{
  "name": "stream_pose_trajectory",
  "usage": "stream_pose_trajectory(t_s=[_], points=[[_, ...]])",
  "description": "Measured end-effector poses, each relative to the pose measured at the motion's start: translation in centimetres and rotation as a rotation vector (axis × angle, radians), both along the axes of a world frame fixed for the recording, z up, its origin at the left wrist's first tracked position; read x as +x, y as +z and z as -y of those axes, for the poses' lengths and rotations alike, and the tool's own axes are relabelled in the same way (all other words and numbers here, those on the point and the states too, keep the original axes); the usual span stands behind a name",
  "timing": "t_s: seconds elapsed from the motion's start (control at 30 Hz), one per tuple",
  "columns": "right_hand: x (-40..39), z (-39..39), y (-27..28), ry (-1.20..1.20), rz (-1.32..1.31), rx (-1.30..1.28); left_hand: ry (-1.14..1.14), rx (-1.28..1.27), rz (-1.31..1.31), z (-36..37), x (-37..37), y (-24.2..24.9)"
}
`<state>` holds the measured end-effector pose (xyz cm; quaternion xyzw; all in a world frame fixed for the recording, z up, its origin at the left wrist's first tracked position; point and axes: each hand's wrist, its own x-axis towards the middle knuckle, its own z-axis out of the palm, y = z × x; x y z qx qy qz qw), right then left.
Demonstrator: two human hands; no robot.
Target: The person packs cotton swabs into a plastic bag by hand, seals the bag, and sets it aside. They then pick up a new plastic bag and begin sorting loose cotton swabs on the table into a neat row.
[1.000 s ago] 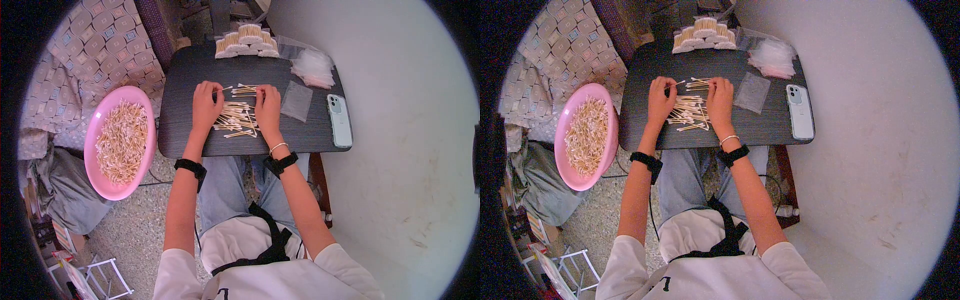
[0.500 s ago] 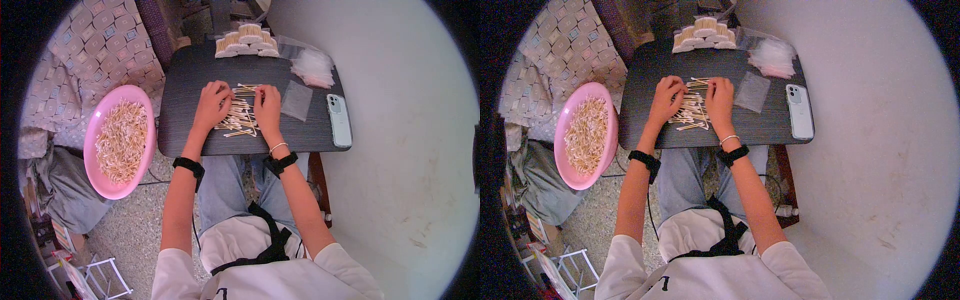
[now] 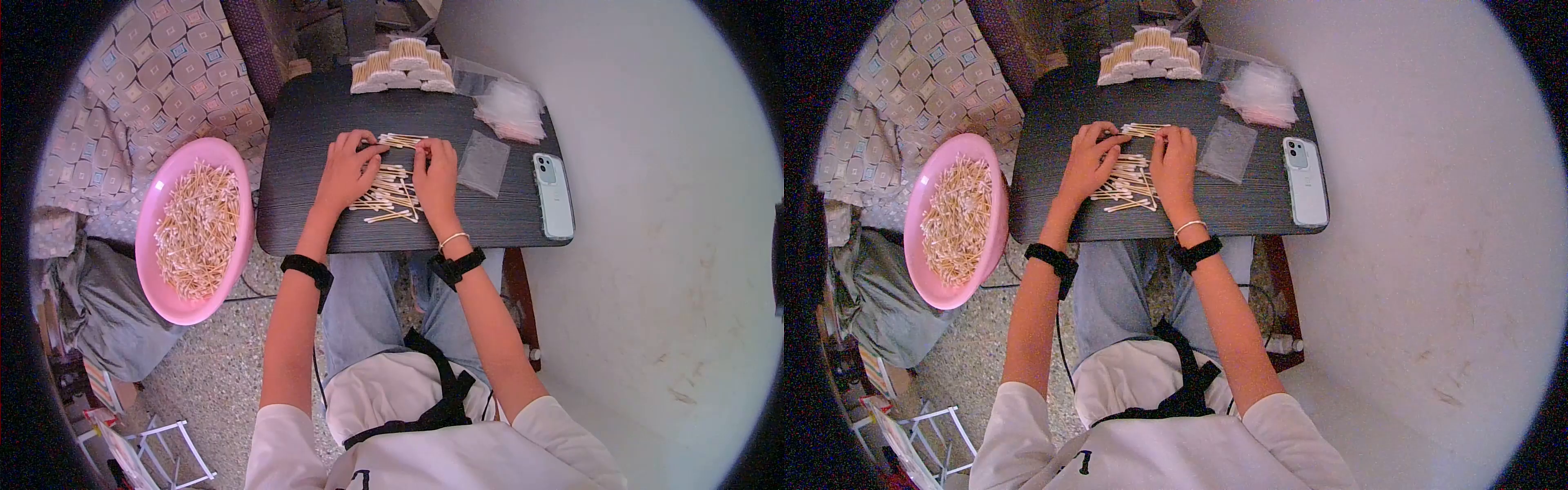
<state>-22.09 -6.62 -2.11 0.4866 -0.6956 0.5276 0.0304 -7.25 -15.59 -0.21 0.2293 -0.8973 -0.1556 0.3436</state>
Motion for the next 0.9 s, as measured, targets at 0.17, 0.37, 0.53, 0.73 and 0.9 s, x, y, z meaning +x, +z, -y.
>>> stream_pose_trajectory(t_s=[0.17,0.37,0.53,0.73,0.9], points=[[0.1,-0.2,0.3,0.008,-0.043,0.023,0.035,0.071,-0.076,1.1,0.1,-0.7],[0.3,-0.2,0.6,0.012,0.015,0.013,0.196,-0.026,-0.037,0.5,-0.3,-1.4],[0.1,-0.2,0.4,0.016,-0.055,0.022,0.174,0.012,-0.017,-0.1,0.0,-1.1],[0.1,0.0,0.1,0.118,-0.008,0.024,0.081,0.119,-0.108,-0.4,-0.2,-0.9],[0.4,-0.4,0.8,0.121,-0.02,0.009,0.073,0.198,-0.202,-0.5,-0.2,-0.3]])
